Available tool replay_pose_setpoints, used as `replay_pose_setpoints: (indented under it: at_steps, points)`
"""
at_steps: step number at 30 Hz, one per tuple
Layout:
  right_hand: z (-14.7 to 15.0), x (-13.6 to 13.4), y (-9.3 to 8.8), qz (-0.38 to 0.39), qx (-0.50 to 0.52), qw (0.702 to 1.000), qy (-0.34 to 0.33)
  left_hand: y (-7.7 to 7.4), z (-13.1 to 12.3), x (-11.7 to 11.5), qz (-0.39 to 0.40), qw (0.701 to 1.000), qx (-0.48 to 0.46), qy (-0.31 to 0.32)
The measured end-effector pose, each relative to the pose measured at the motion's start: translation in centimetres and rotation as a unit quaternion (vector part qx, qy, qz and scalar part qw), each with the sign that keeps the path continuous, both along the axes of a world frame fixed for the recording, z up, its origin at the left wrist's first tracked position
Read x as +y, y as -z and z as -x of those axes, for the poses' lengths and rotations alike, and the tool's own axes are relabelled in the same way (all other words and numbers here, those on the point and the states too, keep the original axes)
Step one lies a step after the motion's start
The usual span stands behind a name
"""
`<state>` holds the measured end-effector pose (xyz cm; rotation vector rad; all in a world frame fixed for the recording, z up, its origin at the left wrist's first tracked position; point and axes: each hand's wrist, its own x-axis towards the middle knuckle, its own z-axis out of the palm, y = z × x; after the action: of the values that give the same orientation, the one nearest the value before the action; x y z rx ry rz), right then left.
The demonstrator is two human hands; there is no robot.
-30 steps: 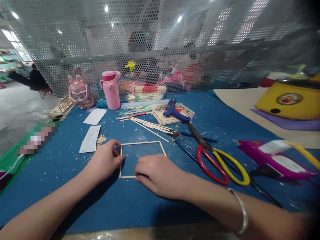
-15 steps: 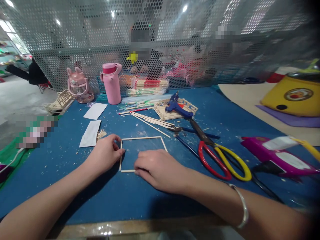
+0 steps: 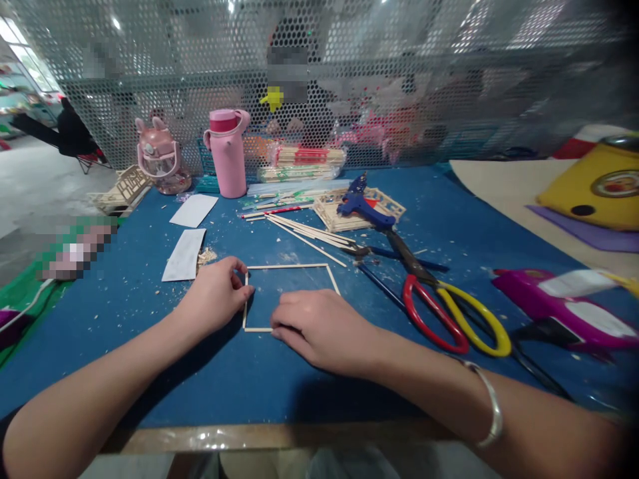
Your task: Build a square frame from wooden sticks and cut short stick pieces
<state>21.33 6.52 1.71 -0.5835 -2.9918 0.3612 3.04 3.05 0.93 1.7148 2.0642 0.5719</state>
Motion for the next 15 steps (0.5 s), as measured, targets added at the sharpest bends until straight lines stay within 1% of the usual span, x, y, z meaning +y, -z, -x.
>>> replay_pose_setpoints:
  at_steps: [3, 5, 8, 11, 13, 15]
  points:
    - [0.0, -0.1, 0.1, 0.001, -0.001, 1.000, -0.001, 0.0, 0.0, -0.1, -0.003, 1.000, -0.007, 0.005]
    - [-0.1, 0.0, -0.1, 0.006, 0.016, 1.000, -0.004, -0.1, 0.1, -0.2, -0.004, 1.000, -0.025, 0.013]
    - [-0.8, 0.9, -0.7, 0.003, 0.103, 0.995, 0.012, -0.6, 0.5, -0.4, -0.018, 1.000, -0.019, 0.003]
    - [-2.0, 2.7, -1.8, -0.042, 0.203, 0.975, 0.074, -1.0, 1.4, -0.6, -0.050, 0.998, 0.037, -0.020]
    - [-2.8, 4.1, -2.4, -0.090, 0.230, 0.962, 0.121, -1.1, 2.2, -0.8, -0.052, 0.997, 0.058, -0.015]
    - [-3.5, 5.2, -2.7, -0.137, 0.234, 0.950, 0.156, -1.2, 2.9, -1.2, -0.049, 0.996, 0.074, 0.005]
